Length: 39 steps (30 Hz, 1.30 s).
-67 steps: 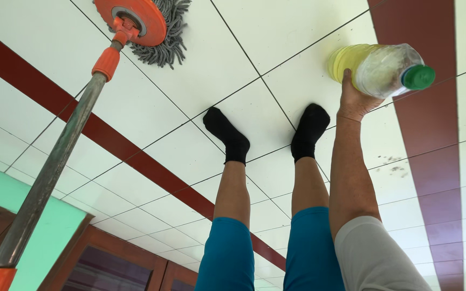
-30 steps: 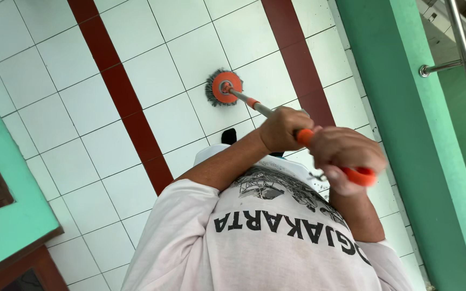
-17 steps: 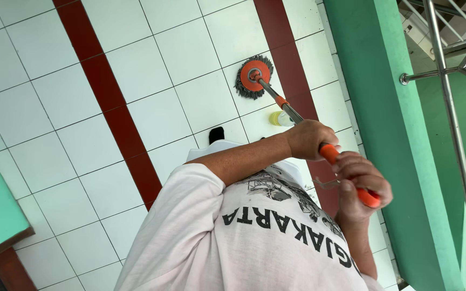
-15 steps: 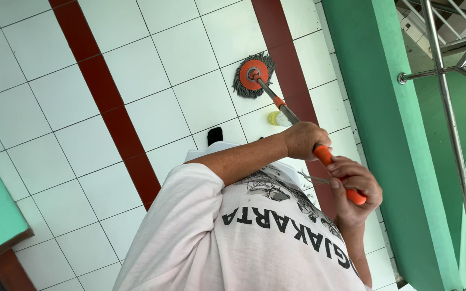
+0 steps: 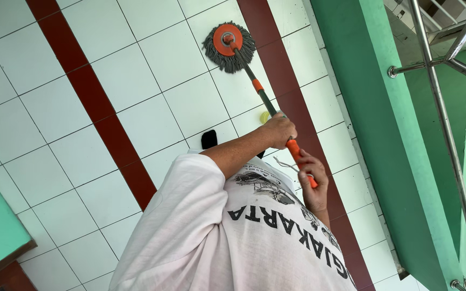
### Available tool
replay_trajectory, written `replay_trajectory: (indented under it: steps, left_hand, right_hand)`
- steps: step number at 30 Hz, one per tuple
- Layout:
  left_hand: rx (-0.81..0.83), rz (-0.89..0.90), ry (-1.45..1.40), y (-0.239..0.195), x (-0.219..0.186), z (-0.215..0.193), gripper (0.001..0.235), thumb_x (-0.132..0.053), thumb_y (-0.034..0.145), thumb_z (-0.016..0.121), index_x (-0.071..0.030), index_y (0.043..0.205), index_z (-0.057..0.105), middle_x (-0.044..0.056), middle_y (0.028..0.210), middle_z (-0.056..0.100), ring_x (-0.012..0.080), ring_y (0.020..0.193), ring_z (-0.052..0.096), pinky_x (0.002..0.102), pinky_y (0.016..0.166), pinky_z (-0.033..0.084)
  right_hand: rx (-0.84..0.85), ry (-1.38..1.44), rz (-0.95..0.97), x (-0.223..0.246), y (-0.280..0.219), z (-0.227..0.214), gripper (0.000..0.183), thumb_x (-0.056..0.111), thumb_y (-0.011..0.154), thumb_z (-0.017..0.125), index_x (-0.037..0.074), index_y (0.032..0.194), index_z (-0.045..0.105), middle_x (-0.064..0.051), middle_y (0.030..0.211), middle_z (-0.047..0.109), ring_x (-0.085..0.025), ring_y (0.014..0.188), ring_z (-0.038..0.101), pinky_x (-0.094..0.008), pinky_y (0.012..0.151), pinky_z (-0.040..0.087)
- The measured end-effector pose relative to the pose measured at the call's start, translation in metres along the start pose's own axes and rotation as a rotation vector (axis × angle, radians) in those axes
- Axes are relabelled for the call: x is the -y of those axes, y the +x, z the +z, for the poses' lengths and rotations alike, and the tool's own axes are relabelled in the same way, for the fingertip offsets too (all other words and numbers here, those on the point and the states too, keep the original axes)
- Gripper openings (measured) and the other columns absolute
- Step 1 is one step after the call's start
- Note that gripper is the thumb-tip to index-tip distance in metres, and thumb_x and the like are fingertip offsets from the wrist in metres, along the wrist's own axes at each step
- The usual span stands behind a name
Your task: The person mops a tiled floor using a spin mop, periodically applying cleaning liquid from a bottle and scrubbing specific spots near a staircase.
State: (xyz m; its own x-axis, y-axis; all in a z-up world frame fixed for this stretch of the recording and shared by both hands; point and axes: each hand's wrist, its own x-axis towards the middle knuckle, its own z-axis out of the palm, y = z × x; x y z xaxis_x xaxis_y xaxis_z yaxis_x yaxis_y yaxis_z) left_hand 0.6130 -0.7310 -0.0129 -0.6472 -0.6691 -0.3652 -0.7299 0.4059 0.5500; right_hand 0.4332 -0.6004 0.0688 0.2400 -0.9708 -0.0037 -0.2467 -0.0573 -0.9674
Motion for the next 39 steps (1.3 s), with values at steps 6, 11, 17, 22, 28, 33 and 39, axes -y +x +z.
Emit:
replay_trajectory:
  steps: [6, 11, 17, 22, 28, 33, 39]
  left_hand:
    - [0.103, 0.113, -0.056, -0.009, -0.027, 0.015, 0.011, -0.018, 0.084, 0.066, -0.023, 0.077, 0.073, -0.001, 0.081, 0.071, 0.0188, 0.091, 0.066, 0.045, 0.091, 0.040]
    - [0.111, 0.108, -0.128, -0.018, -0.019, 0.007, 0.011, -0.015, 0.084, 0.066, -0.021, 0.079, 0.073, 0.000, 0.085, 0.073, 0.0202, 0.096, 0.067, 0.045, 0.097, 0.040]
    - [-0.088, -0.245, -0.106, -0.011, 0.039, 0.013, 0.023, -0.017, 0.082, 0.071, -0.018, 0.105, 0.072, 0.007, 0.123, 0.060, 0.0267, 0.131, 0.044, 0.064, 0.116, 0.017]
    - [-0.049, -0.107, -0.093, -0.024, 0.023, 0.008, 0.024, -0.021, 0.083, 0.071, -0.015, 0.105, 0.068, 0.011, 0.115, 0.063, 0.0337, 0.128, 0.047, 0.070, 0.116, 0.014]
    - [0.176, -0.018, -0.213, -0.043, 0.008, -0.010, 0.011, -0.024, 0.093, 0.067, -0.018, 0.102, 0.065, 0.004, 0.101, 0.069, 0.0239, 0.121, 0.056, 0.066, 0.123, 0.016]
    - [0.105, -0.111, -0.167, -0.043, 0.066, 0.019, 0.013, -0.020, 0.086, 0.071, -0.020, 0.099, 0.067, 0.005, 0.104, 0.062, 0.0248, 0.118, 0.054, 0.064, 0.119, 0.015]
    - [0.264, 0.025, 0.019, -0.069, 0.049, -0.003, 0.010, -0.018, 0.090, 0.070, -0.018, 0.099, 0.068, 0.001, 0.092, 0.071, 0.0178, 0.100, 0.066, 0.057, 0.124, 0.019]
  right_hand:
    - [0.304, -0.394, 0.613, 0.070, 0.026, -0.024, 0.052, 0.016, 0.086, 0.066, 0.016, 0.137, 0.056, -0.013, 0.149, 0.041, -0.023, 0.134, 0.043, -0.043, 0.080, 0.060]
    - [0.448, -0.598, 0.713, 0.094, 0.053, 0.001, 0.056, 0.013, 0.091, 0.060, 0.020, 0.146, 0.053, -0.011, 0.134, 0.064, -0.021, 0.093, 0.076, -0.036, 0.086, 0.059]
    - [0.310, -0.592, 0.849, 0.031, 0.087, 0.049, 0.056, 0.020, 0.095, 0.056, 0.019, 0.150, 0.050, -0.022, 0.110, 0.076, -0.027, 0.094, 0.077, -0.040, 0.088, 0.061]
    - [0.555, -0.825, 0.828, 0.060, 0.077, 0.036, 0.068, 0.020, 0.091, 0.058, 0.023, 0.155, 0.035, -0.024, 0.111, 0.071, -0.039, 0.102, 0.070, -0.051, 0.097, 0.052]
    - [0.439, -0.873, 0.981, 0.101, 0.067, 0.040, 0.060, 0.025, 0.092, 0.061, 0.029, 0.150, 0.048, -0.016, 0.109, 0.076, -0.033, 0.094, 0.076, -0.046, 0.089, 0.058]
    - [0.304, -0.768, 0.643, 0.042, 0.067, 0.092, 0.056, 0.023, 0.090, 0.065, 0.023, 0.145, 0.054, -0.022, 0.112, 0.073, -0.039, 0.101, 0.071, -0.047, 0.091, 0.056]
    - [0.492, -0.834, 0.852, 0.082, 0.052, 0.091, 0.077, 0.015, 0.082, 0.068, 0.029, 0.153, 0.042, -0.020, 0.111, 0.072, -0.036, 0.103, 0.070, -0.048, 0.093, 0.052]
